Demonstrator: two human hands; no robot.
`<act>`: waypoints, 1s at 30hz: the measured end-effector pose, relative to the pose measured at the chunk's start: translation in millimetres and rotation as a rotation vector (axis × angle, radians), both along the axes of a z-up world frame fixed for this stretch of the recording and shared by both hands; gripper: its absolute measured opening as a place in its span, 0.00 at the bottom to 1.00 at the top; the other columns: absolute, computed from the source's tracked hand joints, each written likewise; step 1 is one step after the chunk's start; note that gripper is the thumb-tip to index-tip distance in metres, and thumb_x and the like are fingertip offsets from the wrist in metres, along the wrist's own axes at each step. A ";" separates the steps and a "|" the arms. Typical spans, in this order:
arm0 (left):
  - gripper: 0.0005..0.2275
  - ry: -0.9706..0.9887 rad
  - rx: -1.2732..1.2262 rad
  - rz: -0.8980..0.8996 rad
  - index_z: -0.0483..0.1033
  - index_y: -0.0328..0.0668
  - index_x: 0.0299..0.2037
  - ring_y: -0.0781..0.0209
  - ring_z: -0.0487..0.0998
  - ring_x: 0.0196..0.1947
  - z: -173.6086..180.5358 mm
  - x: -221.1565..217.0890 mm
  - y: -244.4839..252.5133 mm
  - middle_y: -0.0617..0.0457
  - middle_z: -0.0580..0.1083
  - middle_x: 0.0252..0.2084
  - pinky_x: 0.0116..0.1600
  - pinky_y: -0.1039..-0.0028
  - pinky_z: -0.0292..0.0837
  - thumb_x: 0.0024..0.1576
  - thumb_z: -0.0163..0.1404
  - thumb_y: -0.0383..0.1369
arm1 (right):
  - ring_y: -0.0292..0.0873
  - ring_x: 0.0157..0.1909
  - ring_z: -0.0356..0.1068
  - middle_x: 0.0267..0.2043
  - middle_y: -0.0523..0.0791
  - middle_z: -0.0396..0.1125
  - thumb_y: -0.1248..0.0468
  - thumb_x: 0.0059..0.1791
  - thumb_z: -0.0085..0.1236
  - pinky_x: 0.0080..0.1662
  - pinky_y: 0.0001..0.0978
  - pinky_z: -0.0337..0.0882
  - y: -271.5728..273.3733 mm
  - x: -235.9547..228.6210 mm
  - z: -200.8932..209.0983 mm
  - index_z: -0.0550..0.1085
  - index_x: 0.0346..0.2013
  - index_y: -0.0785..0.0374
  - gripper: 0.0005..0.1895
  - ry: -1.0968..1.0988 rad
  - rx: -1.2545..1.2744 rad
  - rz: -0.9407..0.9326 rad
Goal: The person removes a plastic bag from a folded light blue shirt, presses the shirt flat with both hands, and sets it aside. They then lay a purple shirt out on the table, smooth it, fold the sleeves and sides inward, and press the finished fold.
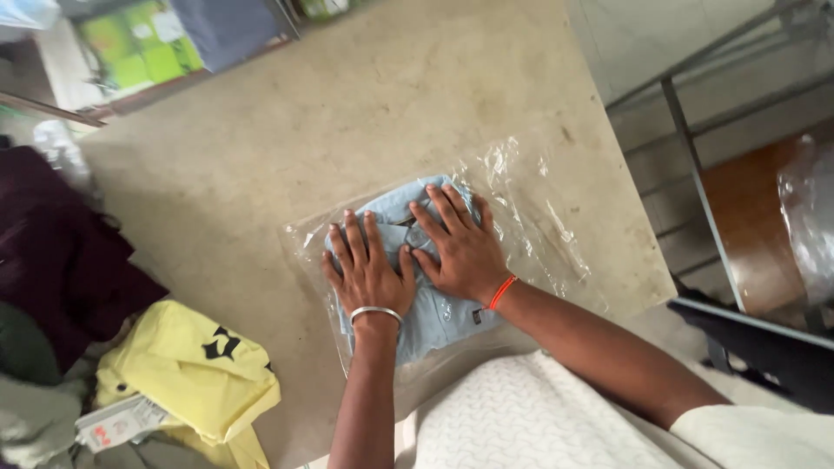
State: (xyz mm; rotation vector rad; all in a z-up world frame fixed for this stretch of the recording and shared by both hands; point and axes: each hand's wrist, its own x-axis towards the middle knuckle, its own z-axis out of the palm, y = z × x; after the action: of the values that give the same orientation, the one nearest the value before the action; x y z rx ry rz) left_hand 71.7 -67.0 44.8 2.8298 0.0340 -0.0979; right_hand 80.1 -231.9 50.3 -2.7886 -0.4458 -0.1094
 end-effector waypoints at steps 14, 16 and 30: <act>0.34 -0.021 -0.018 0.132 0.56 0.45 0.74 0.39 0.47 0.77 -8.3 -24.0 -21.8 0.44 0.52 0.77 0.74 0.44 0.40 0.59 0.47 0.51 | 0.53 0.78 0.48 0.77 0.50 0.50 0.44 0.51 0.53 0.70 0.65 0.44 -23.1 -2.4 0.1 0.64 0.70 0.52 0.35 0.058 0.012 0.104; 0.33 -0.053 -0.005 0.167 0.56 0.45 0.75 0.39 0.48 0.78 -6.0 -35.1 -25.4 0.44 0.52 0.78 0.76 0.44 0.40 0.61 0.46 0.50 | 0.52 0.78 0.48 0.78 0.49 0.51 0.45 0.52 0.52 0.71 0.64 0.44 -25.2 -5.4 2.2 0.64 0.71 0.52 0.34 0.054 0.030 0.138; 0.34 -0.010 -0.046 0.260 0.57 0.49 0.73 0.42 0.47 0.77 4.4 -41.3 -37.3 0.48 0.52 0.77 0.75 0.46 0.39 0.57 0.49 0.50 | 0.53 0.78 0.46 0.78 0.51 0.49 0.43 0.53 0.50 0.71 0.64 0.40 -37.9 -3.4 -19.2 0.63 0.72 0.52 0.35 0.016 0.001 0.229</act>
State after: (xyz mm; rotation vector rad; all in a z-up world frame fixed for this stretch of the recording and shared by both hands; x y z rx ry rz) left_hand 30.4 -104.3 49.2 2.7519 0.3904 -0.0261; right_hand 76.7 -269.8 31.1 -2.7124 -0.7551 -0.0348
